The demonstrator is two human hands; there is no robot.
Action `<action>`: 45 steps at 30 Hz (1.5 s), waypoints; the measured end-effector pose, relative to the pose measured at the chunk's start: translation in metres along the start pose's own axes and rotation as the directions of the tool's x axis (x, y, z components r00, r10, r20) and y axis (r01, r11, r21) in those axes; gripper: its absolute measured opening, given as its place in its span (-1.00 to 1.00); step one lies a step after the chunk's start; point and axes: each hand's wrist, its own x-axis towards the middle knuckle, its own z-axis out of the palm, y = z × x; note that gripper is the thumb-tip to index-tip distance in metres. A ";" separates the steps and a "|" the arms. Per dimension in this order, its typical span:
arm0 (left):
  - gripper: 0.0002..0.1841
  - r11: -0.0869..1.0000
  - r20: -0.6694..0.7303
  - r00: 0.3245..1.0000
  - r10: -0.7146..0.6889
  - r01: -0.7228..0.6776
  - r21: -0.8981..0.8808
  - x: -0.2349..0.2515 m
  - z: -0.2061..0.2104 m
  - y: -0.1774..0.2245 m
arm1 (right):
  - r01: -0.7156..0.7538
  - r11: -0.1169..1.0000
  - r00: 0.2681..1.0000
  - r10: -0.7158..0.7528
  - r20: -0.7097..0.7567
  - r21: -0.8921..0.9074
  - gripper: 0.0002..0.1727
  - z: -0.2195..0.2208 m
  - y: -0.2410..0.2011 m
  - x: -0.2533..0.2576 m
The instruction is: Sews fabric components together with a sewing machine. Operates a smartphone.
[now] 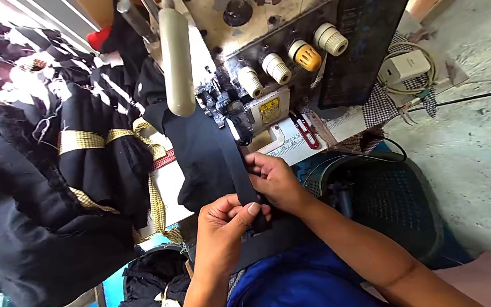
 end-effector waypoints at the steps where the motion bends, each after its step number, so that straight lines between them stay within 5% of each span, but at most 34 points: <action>1: -0.88 0.999 -0.015 1.000 -0.008 0.008 0.044 -0.003 -0.002 -0.007 | -0.001 1.000 1.000 0.001 0.001 0.004 -0.78 0.001 0.000 -0.008; 5: -0.90 0.966 -0.062 0.997 -0.045 0.059 0.252 -0.019 -0.012 -0.044 | -0.050 0.992 0.999 0.052 0.013 -0.115 -0.78 -0.009 0.012 -0.049; 14: -0.88 0.965 0.017 0.999 -0.048 0.042 0.257 -0.033 -0.019 -0.061 | -0.203 0.975 0.976 0.208 0.058 -0.088 -0.82 -0.021 0.009 -0.074; 21: -0.90 0.928 -0.078 0.996 0.033 -0.002 0.372 -0.033 -0.015 -0.062 | -0.055 0.985 0.987 0.079 0.139 -0.166 -0.77 -0.024 0.001 -0.073; 24: -0.88 0.897 -0.091 0.994 0.053 -0.007 0.443 -0.033 -0.013 -0.063 | 0.007 0.962 0.999 0.005 0.040 -0.272 -0.72 -0.015 0.002 -0.074; 26: -0.83 0.757 -0.011 0.996 0.084 -0.057 0.650 -0.030 -0.017 -0.051 | 0.029 0.943 0.998 -0.043 -0.036 -0.332 -0.73 -0.009 0.004 -0.074; 28: -0.73 0.422 0.130 0.986 0.101 -0.160 0.892 -0.026 -0.022 -0.021 | 0.051 0.945 0.997 -0.067 -0.037 -0.324 -0.74 -0.009 0.005 -0.073; 30: -0.70 0.275 0.193 0.963 0.187 -0.240 0.931 -0.019 -0.019 0.012 | 0.031 0.968 0.999 -0.036 -0.014 -0.248 -0.75 -0.012 0.007 -0.073; 34: -0.73 0.142 0.259 0.794 0.550 -0.395 0.908 0.026 -0.014 0.033 | 0.003 0.995 0.999 0.001 0.041 -0.100 -0.80 -0.013 0.001 -0.072; 38: -0.67 -0.016 0.286 0.768 0.573 -0.338 0.941 0.054 -0.024 0.023 | 0.083 0.995 0.995 -0.080 0.055 -0.062 -0.79 -0.015 -0.007 -0.076; 45: -0.70 0.010 0.328 0.794 0.512 -0.388 0.922 0.065 -0.038 0.035 | 0.033 0.996 0.999 -0.030 0.039 -0.088 -0.79 -0.022 0.003 -0.056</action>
